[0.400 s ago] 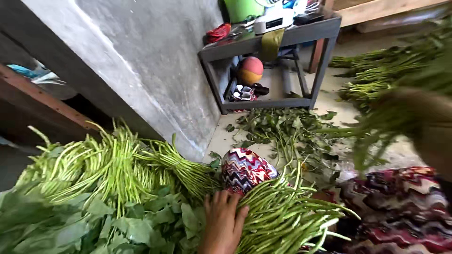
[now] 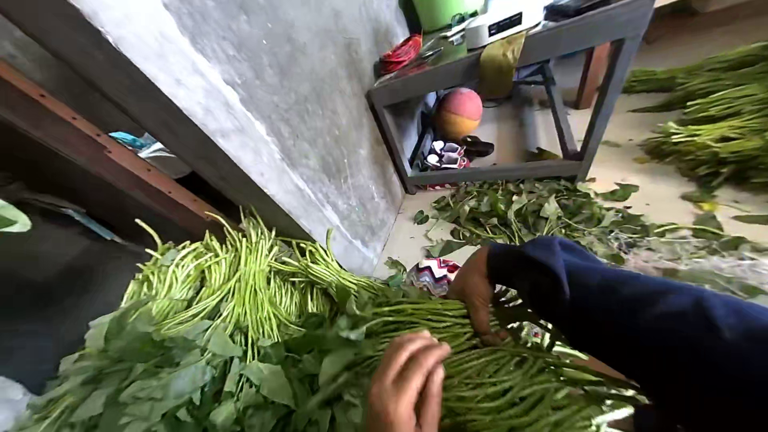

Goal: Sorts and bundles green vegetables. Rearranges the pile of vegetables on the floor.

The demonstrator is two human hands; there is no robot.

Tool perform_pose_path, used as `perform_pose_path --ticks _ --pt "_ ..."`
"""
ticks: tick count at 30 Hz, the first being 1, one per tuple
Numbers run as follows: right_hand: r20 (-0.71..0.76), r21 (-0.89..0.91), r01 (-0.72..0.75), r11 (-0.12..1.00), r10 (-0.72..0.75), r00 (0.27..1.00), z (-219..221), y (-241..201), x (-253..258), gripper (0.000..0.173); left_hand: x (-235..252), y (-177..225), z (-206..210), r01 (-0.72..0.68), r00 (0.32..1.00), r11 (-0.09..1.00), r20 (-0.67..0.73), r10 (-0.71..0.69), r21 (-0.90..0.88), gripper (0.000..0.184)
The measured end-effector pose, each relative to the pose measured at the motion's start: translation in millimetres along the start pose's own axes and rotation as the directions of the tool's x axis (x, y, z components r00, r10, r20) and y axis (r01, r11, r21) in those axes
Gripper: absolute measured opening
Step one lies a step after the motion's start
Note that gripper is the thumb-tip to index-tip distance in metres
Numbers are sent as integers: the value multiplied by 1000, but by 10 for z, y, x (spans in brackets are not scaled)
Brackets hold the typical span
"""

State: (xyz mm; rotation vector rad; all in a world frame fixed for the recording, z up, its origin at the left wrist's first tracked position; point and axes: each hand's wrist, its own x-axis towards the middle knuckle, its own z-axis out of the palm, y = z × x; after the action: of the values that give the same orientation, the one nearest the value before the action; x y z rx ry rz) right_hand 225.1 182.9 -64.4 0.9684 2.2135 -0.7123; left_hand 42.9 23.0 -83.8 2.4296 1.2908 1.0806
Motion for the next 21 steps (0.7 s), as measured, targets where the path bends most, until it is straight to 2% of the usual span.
perform_pose_path --ticks 2,4,7,9,11,14,16,18,20,21 --pt "31 11 154 988 -154 988 15 140 -41 55 29 -320 148 23 1000 994 -5 -23 106 25" --pt "21 131 204 970 -209 978 46 273 -54 53 -6 -532 347 39 999 989 2 -40 140 25" --pt "-83 296 291 910 -279 957 123 466 -34 52 16 -528 403 88 996 987 -3 -88 135 24" --pt "-121 250 339 907 -318 940 131 500 -41 54 120 -478 310 117 993 980 -5 -117 158 26" --pt "-105 175 326 929 -312 944 134 403 -58 51 278 -486 225 67 996 970 43 -79 235 35" --pt "-83 23 233 972 -230 970 97 236 -142 53 449 -686 241 -17 953 964 296 -64 264 50" --pt "-85 13 211 977 -209 974 113 244 -154 56 363 -799 300 28 918 969 377 -122 246 52" --pt "-141 144 244 959 -224 964 171 345 -136 57 238 -764 320 104 926 959 326 -190 264 55" --pt "-289 325 362 874 -272 918 293 490 -82 54 130 -624 345 247 899 918 279 -336 310 59" --pt "-427 406 432 805 -250 869 384 553 -91 49 108 -560 355 324 862 883 279 -424 339 59"
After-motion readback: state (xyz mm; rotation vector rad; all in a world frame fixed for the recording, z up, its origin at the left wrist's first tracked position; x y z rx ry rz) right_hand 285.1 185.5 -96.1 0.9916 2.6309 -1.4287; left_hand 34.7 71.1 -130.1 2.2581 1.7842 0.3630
